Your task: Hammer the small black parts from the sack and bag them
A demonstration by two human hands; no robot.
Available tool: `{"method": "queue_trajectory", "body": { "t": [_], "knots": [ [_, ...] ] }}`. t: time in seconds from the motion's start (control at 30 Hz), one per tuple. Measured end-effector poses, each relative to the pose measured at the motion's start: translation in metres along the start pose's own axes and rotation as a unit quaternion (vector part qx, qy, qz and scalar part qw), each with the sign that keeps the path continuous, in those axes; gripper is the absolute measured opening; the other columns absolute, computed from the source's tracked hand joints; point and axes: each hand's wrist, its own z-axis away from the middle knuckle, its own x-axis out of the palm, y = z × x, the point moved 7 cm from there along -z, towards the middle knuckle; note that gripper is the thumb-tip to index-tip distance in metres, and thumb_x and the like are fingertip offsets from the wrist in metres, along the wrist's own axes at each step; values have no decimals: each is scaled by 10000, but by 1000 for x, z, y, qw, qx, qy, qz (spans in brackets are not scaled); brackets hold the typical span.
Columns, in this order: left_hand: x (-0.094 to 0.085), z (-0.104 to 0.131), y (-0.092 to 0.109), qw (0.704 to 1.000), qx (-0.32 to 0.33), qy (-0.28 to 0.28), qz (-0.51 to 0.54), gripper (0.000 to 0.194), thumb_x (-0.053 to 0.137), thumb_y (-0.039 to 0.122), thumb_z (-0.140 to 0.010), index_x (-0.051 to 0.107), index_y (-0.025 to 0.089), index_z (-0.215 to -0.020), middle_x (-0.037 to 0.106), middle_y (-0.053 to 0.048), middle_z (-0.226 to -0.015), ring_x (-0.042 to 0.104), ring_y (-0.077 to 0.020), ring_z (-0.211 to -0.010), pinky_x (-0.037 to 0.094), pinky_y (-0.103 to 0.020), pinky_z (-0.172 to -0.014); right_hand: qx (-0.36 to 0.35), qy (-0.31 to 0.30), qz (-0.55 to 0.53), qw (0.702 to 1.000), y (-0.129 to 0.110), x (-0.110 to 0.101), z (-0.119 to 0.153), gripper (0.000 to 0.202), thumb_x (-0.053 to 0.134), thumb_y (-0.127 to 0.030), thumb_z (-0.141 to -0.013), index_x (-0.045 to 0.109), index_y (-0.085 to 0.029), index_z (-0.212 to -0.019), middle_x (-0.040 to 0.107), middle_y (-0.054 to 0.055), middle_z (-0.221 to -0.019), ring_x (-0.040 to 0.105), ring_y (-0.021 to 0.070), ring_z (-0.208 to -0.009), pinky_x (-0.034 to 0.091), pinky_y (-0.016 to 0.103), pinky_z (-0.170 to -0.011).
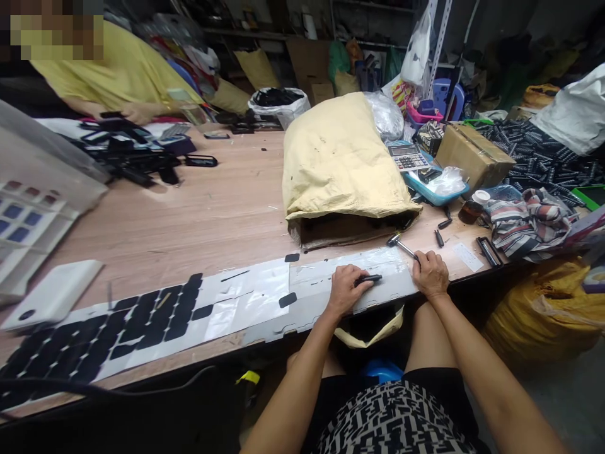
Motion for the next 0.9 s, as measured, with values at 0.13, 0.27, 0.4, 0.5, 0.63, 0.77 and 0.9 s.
{"method": "queue_trajectory", "body": {
  "t": [0.13, 0.27, 0.4, 0.5, 0.63, 0.77, 0.9],
  "knots": [
    [0, 40, 16, 997, 70, -11, -3, 146, 760, 316, -815, 756, 265, -951, 668, -48, -1074, 529, -270, -1078, 414, -441, -972, 8, 1, -2, 1000, 1, 0, 0, 259, 523, -301, -935, 672, -242, -1138, 577, 69, -946, 428, 226, -881, 260, 332, -710],
    [2, 71, 27, 992, 111, -30, -43, 164, 789, 273, -770, 768, 276, -933, 619, -66, -1237, 499, -307, -1184, 409, -478, -1016, 11, -6, -8, 1000, 1, 1, 0, 274, 514, -299, -933, 666, -236, -1153, 577, 74, -959, 421, 229, -887, 260, 331, -714],
    [3, 74, 36, 987, 126, -60, -81, 180, 828, 236, -694, 776, 278, -862, 566, -70, -1326, 450, -349, -1244, 388, -530, -1057, 12, -8, -7, 1000, 1, 1, 0, 277, 511, -295, -933, 665, -229, -1153, 573, 77, -960, 421, 230, -893, 262, 328, -716],
    [3, 74, 41, 984, 126, -80, -94, 207, 847, 247, -656, 776, 274, -848, 533, -74, -1370, 425, -368, -1266, 375, -550, -1071, 13, -5, -8, 1000, 0, 0, 0, 276, 511, -297, -935, 666, -230, -1152, 574, 77, -962, 422, 231, -899, 264, 327, -724],
    [0, 72, 40, 989, 113, -74, -68, 215, 837, 287, -683, 775, 282, -889, 564, -68, -1339, 448, -348, -1260, 385, -525, -1062, 15, -9, -7, 1000, 0, 0, 1, 269, 508, -303, -940, 661, -231, -1150, 571, 74, -962, 420, 230, -897, 266, 326, -725],
    [-4, 41, 30, 996, 70, -52, -9, 111, 731, 352, -822, 761, 275, -897, 693, -54, -1058, 578, -268, -1057, 458, -438, -948, 16, -9, -6, 1000, -1, 1, 1, 263, 524, -303, -930, 661, -225, -1141, 573, 77, -956, 423, 231, -893, 270, 327, -724],
    [-11, -32, 15, 999, -9, 23, 35, 183, 647, 375, -878, 742, 241, -959, 724, -46, -963, 627, -221, -902, 494, -367, -854, 16, -3, -5, 1000, -1, 1, 1, 238, 541, -298, -916, 665, -223, -1104, 572, 76, -942, 425, 231, -888, 273, 330, -720]
  ]
}}
